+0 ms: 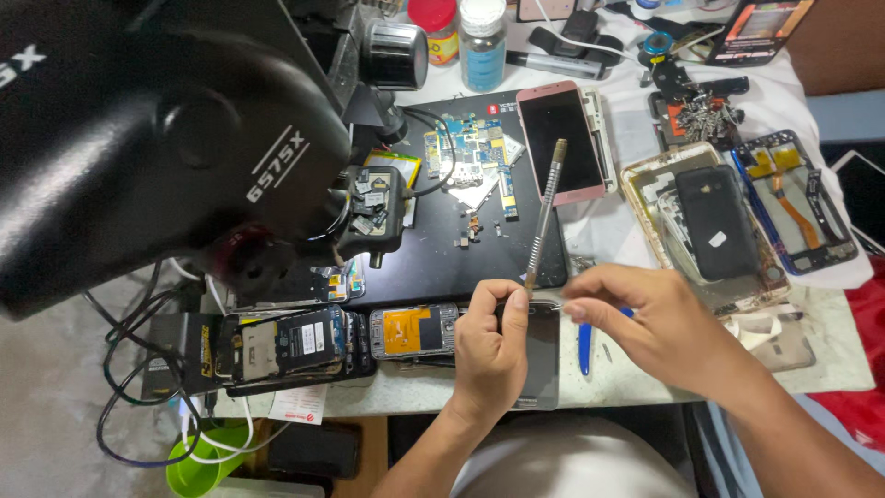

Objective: The person uses a metal prying tool to separate the back cover of a smartphone. They carefully work the tool around the edges to release the clips and then lift the cover off, exposing the internal components.

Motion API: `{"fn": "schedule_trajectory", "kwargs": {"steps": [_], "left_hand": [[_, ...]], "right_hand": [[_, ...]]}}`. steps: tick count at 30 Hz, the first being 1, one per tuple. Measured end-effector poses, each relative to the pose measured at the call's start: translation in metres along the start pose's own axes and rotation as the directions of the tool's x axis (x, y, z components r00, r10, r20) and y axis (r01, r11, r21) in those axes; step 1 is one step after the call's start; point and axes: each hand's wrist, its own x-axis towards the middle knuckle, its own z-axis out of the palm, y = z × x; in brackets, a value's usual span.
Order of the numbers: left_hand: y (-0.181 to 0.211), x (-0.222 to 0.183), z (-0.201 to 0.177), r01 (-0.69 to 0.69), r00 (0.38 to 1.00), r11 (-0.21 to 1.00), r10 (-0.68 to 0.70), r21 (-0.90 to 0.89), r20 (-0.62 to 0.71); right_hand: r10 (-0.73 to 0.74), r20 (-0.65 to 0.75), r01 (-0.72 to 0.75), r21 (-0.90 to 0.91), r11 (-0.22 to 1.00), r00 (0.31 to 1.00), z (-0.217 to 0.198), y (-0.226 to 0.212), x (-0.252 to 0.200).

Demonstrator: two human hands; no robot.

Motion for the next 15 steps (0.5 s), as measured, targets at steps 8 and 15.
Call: {"fn": "schedule_trajectory", "kwargs": {"steps": [8,15], "left_hand": [[0.005,0.007,-0.001,-0.098,0.995,0.993,0.098,0.069,0.003],[0.008,0.012,0.0,-0.12,0.992,0.983,0.123,0.136,-0.013]], "right_hand": [[0.06,-0.037,-0.038,0.432,0.901,0.997,0.017,0.019,0.036],[0.143,-0.05,-0.094,0.542,0.835,0.988,0.028,0.018,0.051]]}}
